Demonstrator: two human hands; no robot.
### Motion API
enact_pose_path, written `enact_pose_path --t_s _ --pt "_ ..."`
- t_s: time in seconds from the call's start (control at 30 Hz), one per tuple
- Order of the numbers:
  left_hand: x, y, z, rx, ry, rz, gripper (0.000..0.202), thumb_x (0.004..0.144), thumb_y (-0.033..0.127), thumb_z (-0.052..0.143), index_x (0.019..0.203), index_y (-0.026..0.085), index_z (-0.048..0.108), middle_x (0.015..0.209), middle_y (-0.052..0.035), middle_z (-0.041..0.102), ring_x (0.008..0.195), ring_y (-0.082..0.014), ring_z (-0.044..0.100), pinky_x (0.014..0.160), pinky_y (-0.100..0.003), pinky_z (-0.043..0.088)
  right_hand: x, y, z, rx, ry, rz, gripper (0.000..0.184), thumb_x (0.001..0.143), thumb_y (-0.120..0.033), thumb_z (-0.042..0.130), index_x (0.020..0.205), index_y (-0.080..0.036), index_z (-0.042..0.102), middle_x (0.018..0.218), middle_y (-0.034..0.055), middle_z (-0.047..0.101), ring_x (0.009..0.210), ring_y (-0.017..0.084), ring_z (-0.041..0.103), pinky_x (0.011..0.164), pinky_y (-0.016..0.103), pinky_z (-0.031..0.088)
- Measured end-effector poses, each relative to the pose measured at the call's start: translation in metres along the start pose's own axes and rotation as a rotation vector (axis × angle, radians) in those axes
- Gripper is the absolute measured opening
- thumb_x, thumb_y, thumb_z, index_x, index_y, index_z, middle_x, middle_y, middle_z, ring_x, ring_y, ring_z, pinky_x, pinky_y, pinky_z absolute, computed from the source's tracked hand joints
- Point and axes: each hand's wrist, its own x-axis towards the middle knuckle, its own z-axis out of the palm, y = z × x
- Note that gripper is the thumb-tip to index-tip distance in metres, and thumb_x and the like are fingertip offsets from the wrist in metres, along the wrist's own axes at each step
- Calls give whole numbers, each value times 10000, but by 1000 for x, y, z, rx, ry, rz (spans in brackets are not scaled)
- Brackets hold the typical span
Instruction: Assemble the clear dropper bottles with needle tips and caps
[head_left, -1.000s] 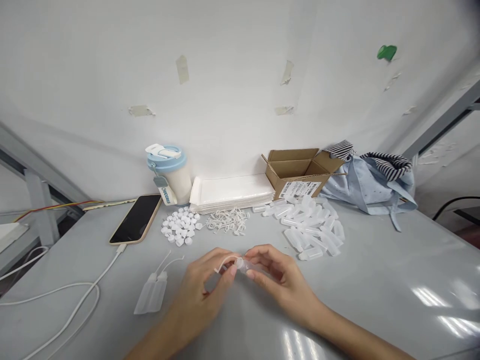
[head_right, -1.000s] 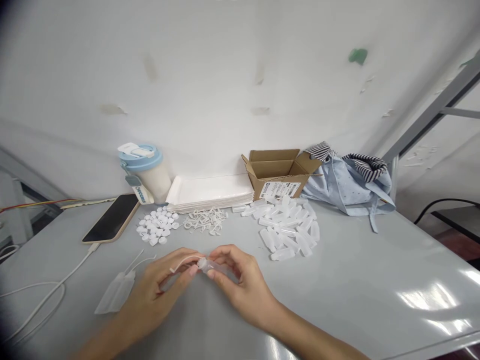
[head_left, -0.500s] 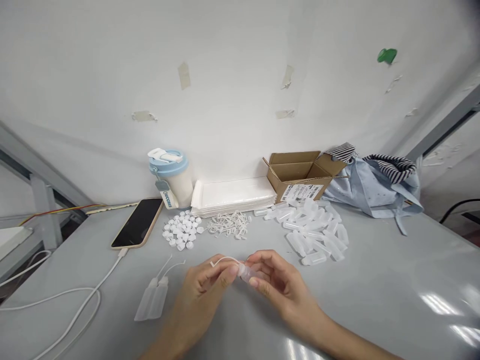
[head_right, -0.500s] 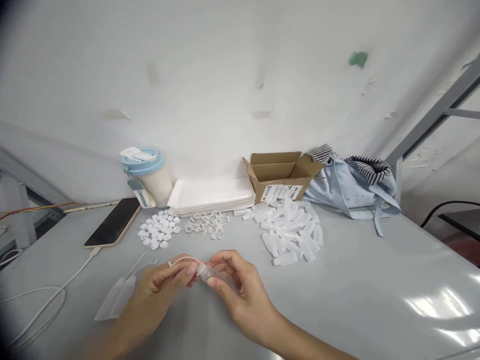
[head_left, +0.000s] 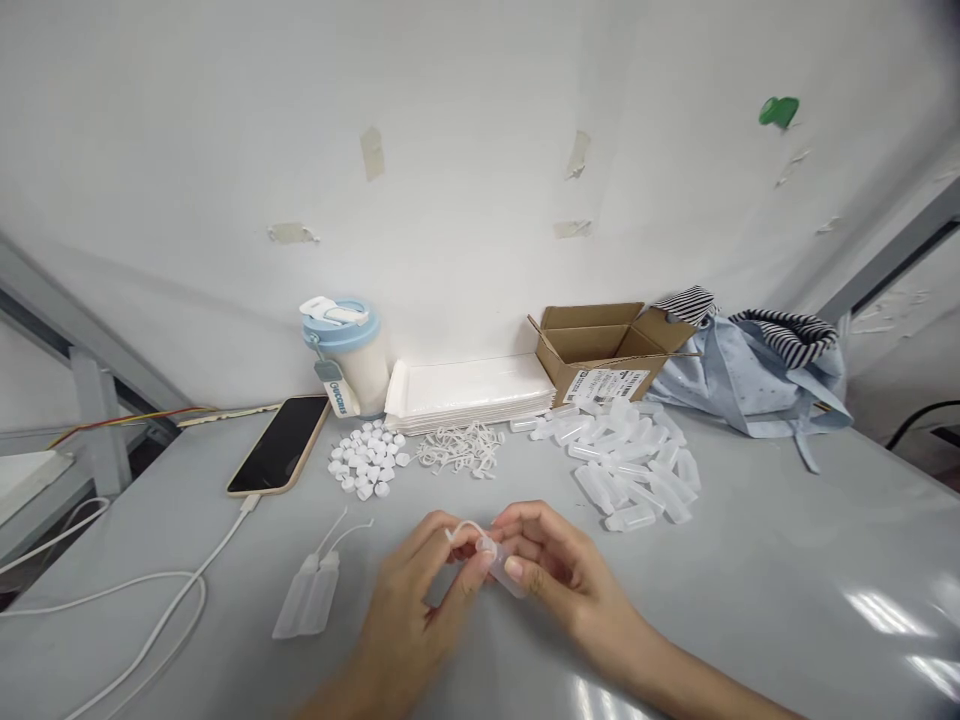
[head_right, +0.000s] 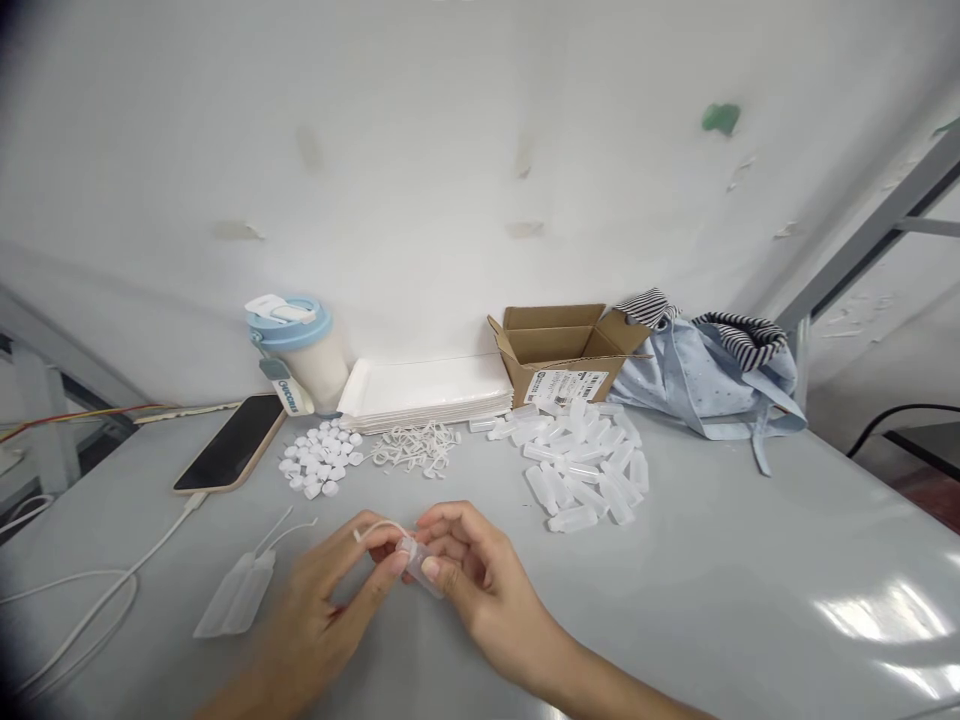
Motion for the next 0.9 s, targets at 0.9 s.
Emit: enact_pose_path --t_s 0.9 --pt "-6 -15 -7 593 20 634 511 855 198 591 1326 124 407 1162 -152 617 1131 -293 536 881 -431 514 3 4 -1 275 -69 143 250 850 -341 621 1033 -185 551 970 70 671 919 176 640 845 322 447"
